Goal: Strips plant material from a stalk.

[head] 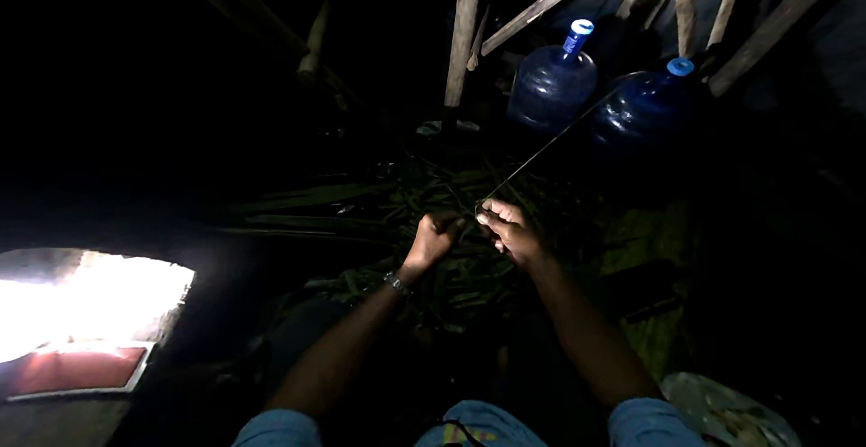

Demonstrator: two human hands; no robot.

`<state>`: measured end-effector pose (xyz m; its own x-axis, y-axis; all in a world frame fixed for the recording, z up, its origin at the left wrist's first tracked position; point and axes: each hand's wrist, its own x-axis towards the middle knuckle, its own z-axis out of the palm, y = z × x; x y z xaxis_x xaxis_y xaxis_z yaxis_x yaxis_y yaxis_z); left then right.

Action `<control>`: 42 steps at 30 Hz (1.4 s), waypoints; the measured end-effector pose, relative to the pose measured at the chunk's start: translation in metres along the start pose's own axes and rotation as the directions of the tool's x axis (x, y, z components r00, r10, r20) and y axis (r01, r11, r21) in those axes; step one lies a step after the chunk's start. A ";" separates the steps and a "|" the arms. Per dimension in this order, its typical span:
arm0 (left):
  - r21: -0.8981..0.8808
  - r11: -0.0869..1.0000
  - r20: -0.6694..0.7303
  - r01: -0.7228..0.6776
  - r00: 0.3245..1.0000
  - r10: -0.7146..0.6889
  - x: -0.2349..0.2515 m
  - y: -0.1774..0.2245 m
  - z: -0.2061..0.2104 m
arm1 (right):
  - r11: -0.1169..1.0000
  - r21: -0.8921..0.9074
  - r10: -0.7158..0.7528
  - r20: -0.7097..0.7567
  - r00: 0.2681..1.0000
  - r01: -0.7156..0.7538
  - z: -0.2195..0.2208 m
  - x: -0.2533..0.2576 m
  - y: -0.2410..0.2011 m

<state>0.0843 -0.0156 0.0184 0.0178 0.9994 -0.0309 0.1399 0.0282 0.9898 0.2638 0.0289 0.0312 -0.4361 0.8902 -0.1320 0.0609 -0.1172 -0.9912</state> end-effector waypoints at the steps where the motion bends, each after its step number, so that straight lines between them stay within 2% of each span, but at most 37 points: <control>1: 0.077 0.996 -0.006 -0.045 0.999 0.046 0.000 -0.001 0.002 | 1.000 -0.004 -0.009 -0.034 0.999 0.009 0.000 0.001 0.001; 3: 0.147 0.985 -0.013 -0.090 0.996 0.093 0.000 -0.003 0.005 | 1.000 0.004 -0.016 -0.079 0.997 0.016 0.000 0.002 0.001; 6: 0.178 0.981 -0.004 -0.078 0.997 0.080 -0.004 -0.001 0.004 | 0.996 0.071 -0.047 -0.177 0.983 0.060 -0.012 0.005 -0.003; 9: 0.222 0.970 0.012 -0.096 0.995 0.096 -0.006 0.001 0.001 | 0.978 0.169 -0.070 -0.300 0.951 0.125 -0.042 0.010 -0.006; 11: 0.244 0.967 0.027 -0.075 0.997 0.071 -0.005 0.002 -0.003 | 0.960 0.229 -0.050 -0.425 0.904 0.161 -0.067 0.012 -0.008; 14: 0.101 0.995 0.018 0.014 1.000 -0.016 -0.001 0.001 -0.003 | 0.940 0.267 -0.033 -0.554 0.832 0.215 -0.090 0.012 -0.006; 16: -0.128 0.982 0.040 0.137 0.990 -0.133 0.002 0.000 -0.001 | 0.960 0.216 -0.057 -0.473 0.879 0.178 -0.081 0.006 -0.005; 19: -0.414 0.846 0.174 0.335 0.942 -0.288 0.003 0.002 -0.002 | 0.993 0.075 -0.084 -0.105 0.991 0.092 -0.046 -0.004 -0.003; 21: -0.528 0.751 0.295 0.397 0.915 -0.277 0.005 -0.005 -0.006 | 0.997 0.007 -0.076 0.115 0.990 0.076 -0.025 -0.004 0.002; 23: -0.553 0.716 0.376 0.425 0.895 -0.241 0.005 -0.008 -0.009 | 0.998 0.003 -0.066 0.180 0.982 0.066 -0.011 -0.001 0.005; 25: -0.542 0.710 0.407 0.448 0.880 -0.245 0.004 -0.008 -0.011 | 0.996 0.024 -0.089 0.110 0.990 0.087 -0.008 0.001 0.005; 28: -0.523 0.710 0.441 0.473 0.862 -0.249 0.004 -0.007 -0.011 | 0.983 0.042 -0.177 -0.070 0.982 0.180 -0.024 0.005 0.004; 33: -0.440 0.729 0.523 0.524 0.809 -0.267 0.003 -0.004 -0.015 | 0.943 0.202 -0.172 -0.387 0.906 0.265 -0.080 0.003 -0.006; 35: -0.424 0.749 0.548 0.508 0.803 -0.234 0.003 -0.005 -0.018 | 0.898 0.303 -0.122 -0.526 0.841 0.320 -0.095 0.003 -0.007; 38: -0.574 0.745 0.461 0.340 0.886 -0.050 0.005 -0.016 -0.019 | 0.829 0.353 -0.088 -0.684 0.724 0.435 -0.105 0.006 -0.003; 40: -0.677 0.717 0.340 0.168 0.935 0.102 0.008 -0.021 -0.017 | 0.854 0.313 -0.124 -0.655 0.746 0.416 -0.095 0.003 -0.001; 42: -0.706 0.708 0.234 0.021 0.950 0.205 0.013 -0.026 -0.016 | 0.897 0.278 -0.163 -0.515 0.842 0.343 -0.076 0.000 0.000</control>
<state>0.0653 -0.0035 -0.0050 0.2771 0.9504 0.1414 -0.5998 0.0562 0.7981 0.3317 0.0622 0.0318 0.0850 0.9950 0.0516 -0.3441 0.0780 -0.9357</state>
